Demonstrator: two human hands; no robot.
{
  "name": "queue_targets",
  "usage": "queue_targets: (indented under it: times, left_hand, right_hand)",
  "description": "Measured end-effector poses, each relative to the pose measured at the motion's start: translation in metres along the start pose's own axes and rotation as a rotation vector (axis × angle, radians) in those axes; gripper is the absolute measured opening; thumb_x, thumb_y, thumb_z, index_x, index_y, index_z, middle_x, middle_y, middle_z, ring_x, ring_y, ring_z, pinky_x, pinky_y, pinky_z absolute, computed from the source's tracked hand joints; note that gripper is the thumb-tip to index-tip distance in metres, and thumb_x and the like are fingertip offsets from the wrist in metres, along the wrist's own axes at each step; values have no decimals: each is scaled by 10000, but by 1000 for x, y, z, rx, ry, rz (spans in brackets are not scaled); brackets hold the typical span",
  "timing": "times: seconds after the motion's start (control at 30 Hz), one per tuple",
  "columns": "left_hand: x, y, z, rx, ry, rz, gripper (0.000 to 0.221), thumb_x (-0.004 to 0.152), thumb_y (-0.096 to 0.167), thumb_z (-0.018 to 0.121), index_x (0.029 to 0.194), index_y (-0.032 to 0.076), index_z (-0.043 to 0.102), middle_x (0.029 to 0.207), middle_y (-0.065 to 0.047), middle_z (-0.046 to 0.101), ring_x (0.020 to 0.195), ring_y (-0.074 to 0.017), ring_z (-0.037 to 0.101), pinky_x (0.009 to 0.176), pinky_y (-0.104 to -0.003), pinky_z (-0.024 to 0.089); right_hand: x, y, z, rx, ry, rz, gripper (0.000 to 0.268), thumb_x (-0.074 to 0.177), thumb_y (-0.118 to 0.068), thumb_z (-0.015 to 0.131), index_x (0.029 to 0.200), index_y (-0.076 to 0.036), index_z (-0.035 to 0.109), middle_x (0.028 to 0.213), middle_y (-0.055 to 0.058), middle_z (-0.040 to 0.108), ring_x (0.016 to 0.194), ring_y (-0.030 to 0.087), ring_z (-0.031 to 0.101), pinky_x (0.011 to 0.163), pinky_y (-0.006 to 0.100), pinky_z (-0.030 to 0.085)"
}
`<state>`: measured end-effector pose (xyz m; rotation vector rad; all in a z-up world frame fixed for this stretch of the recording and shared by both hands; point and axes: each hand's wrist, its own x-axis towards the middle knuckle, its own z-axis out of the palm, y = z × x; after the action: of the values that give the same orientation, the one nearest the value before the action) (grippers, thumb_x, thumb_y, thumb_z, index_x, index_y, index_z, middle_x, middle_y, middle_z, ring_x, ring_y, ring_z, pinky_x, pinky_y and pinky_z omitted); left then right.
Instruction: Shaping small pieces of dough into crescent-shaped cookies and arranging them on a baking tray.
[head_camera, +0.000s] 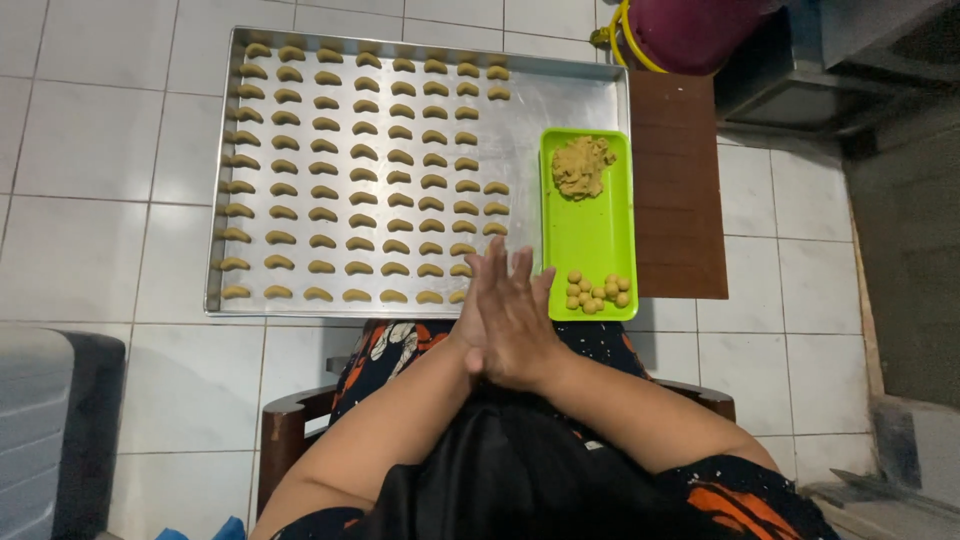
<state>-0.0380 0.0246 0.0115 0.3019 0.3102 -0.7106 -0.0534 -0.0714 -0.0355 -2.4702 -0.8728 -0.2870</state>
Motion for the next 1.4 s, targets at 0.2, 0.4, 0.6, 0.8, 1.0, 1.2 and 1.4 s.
queue_targets:
  times: [0.2,0.4,0.6,0.8,1.0,1.2,1.4]
  left_hand:
    - [-3,3,11,21,8,8,1162,695,1009,198,1428,195,584,1173,-118,693,1111,-292,647,1061,-401,485]
    - [-14,14,21,84,-60,47,1130,692,993,163,1518,273,441,1291,-97,630,883,-249,693,639,-240,519]
    - [-11,4,16,194,-69,113,1125,681,1003,81,1571,357,318,999,28,509,971,-113,627,896,-188,558]
    - [-5,8,28,-77,36,216,888,877,878,235,1230,167,634,879,-21,613,1006,-137,642,1099,-333,436]
    - [5,-13,-15,238,-177,358,1118,739,956,3,1619,268,71,1084,48,431,1265,-93,438,1283,-400,166]
    - [32,-17,-36,-118,-180,379,920,901,838,162,1557,222,353,1165,63,585,1235,-165,573,1238,-526,284]
    - [3,-16,-7,295,-191,400,1093,789,905,-27,1627,213,83,1376,79,400,1501,-148,243,1311,-452,10]
  right_hand:
    - [13,36,-21,32,-68,340,1190,803,-907,-43,1615,-46,-175,1682,217,-208,1471,564,-223,1010,847,-120]
    - [5,-4,-2,-24,31,-30,1307,767,-965,109,1618,5,-104,1688,210,-180,1497,499,-242,1119,736,-124]
    - [25,32,-37,85,-23,375,1210,804,-904,-51,1612,-9,-162,1682,246,-175,1453,601,-215,1001,860,-111]
    - [7,-6,-8,70,25,11,1355,707,-983,25,1593,31,-138,1669,232,-222,1507,467,-251,1173,639,-194]
    - [26,45,-22,52,31,401,1176,854,-872,-22,1609,19,-160,1680,275,-141,1454,623,-164,981,891,-27]
    - [10,-10,-10,139,-18,57,1382,677,-987,-3,1572,49,-188,1656,302,-187,1501,532,-219,1088,748,-197]
    - [35,30,-32,138,57,361,1114,881,-814,-54,1593,31,-197,1681,261,-172,1477,590,-170,1008,863,-50]
